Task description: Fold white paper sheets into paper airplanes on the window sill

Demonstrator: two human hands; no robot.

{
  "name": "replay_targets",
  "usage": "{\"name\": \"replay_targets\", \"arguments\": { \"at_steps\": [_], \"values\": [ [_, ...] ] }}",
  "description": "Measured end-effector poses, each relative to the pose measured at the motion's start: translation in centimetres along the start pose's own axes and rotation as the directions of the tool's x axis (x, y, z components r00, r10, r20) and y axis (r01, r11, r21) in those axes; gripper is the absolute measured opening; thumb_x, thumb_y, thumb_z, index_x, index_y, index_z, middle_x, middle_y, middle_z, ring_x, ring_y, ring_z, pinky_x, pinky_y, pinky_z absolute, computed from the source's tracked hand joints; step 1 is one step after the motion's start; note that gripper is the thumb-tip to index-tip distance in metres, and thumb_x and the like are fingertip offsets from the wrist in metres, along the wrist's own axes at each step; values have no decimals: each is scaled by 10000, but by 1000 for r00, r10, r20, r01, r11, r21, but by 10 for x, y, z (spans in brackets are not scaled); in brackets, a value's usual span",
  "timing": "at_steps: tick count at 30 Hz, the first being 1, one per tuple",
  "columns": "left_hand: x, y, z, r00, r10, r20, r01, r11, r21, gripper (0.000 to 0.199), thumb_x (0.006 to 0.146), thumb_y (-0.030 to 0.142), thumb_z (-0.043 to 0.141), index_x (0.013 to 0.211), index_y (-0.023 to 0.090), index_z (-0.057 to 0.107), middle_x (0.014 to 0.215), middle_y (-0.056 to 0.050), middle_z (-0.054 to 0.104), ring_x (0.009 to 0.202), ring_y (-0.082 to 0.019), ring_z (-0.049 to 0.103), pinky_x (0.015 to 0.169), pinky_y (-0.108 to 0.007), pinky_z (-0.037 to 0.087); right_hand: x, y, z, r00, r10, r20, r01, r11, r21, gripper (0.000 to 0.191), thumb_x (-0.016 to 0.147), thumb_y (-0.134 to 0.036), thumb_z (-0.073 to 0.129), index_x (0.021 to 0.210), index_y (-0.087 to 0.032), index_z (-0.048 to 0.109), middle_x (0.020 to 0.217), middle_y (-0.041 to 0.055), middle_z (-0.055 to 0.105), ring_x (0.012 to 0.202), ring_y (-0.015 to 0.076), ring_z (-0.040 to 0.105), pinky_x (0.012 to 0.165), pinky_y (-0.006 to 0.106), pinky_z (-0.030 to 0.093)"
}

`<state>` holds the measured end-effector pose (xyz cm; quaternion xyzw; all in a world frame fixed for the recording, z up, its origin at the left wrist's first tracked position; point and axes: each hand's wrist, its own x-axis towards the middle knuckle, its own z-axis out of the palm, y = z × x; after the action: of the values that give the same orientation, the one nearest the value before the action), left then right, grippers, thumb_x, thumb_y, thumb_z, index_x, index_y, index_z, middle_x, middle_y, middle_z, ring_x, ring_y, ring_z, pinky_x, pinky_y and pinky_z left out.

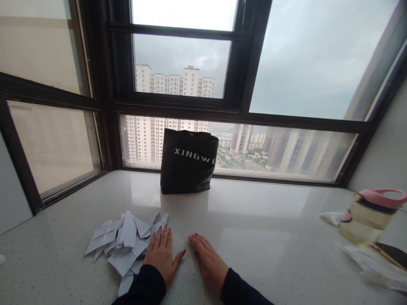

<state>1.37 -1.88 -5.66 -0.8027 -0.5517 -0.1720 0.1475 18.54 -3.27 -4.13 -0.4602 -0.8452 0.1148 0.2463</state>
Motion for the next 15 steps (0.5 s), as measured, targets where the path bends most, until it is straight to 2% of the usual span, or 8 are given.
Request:
{"name": "replay_targets", "arguments": {
  "at_steps": [3,6,10,15],
  "values": [
    [1,2,7,980,190,-61,-194,978,-72,458,809,348,309,1169,85,413,1227,-151,420,1136,-269,346,886,-435,344,1,-1,-1,1000,4,31,-4,1000,-15,490,664,15,348,1143,-52,426,1178,177,466,1135,214,359,949,404,293],
    [-1,6,21,932,345,-106,-360,911,-202,447,796,205,306,1236,124,299,1271,-102,373,1159,-200,318,894,-359,371,1,-1,-1,999,5,45,-4,1000,-18,525,642,14,357,1159,-64,412,1194,172,451,1142,213,348,951,416,281],
    [-6,11,32,926,364,-103,-377,869,-319,527,777,242,352,1272,129,208,1292,-97,339,1163,-192,311,905,-337,370,1,-1,0,999,8,41,-7,1000,-21,537,628,-3,368,1159,-74,417,1197,160,452,1144,211,343,956,416,273],
    [-7,11,31,937,334,-101,-348,874,-340,515,775,228,349,1266,128,230,1278,-99,361,1154,-198,327,909,-348,363,1,-2,-1,998,9,68,-6,999,-48,516,638,-24,360,1150,-37,425,1196,168,450,1141,213,345,961,393,275]
  ]
}}
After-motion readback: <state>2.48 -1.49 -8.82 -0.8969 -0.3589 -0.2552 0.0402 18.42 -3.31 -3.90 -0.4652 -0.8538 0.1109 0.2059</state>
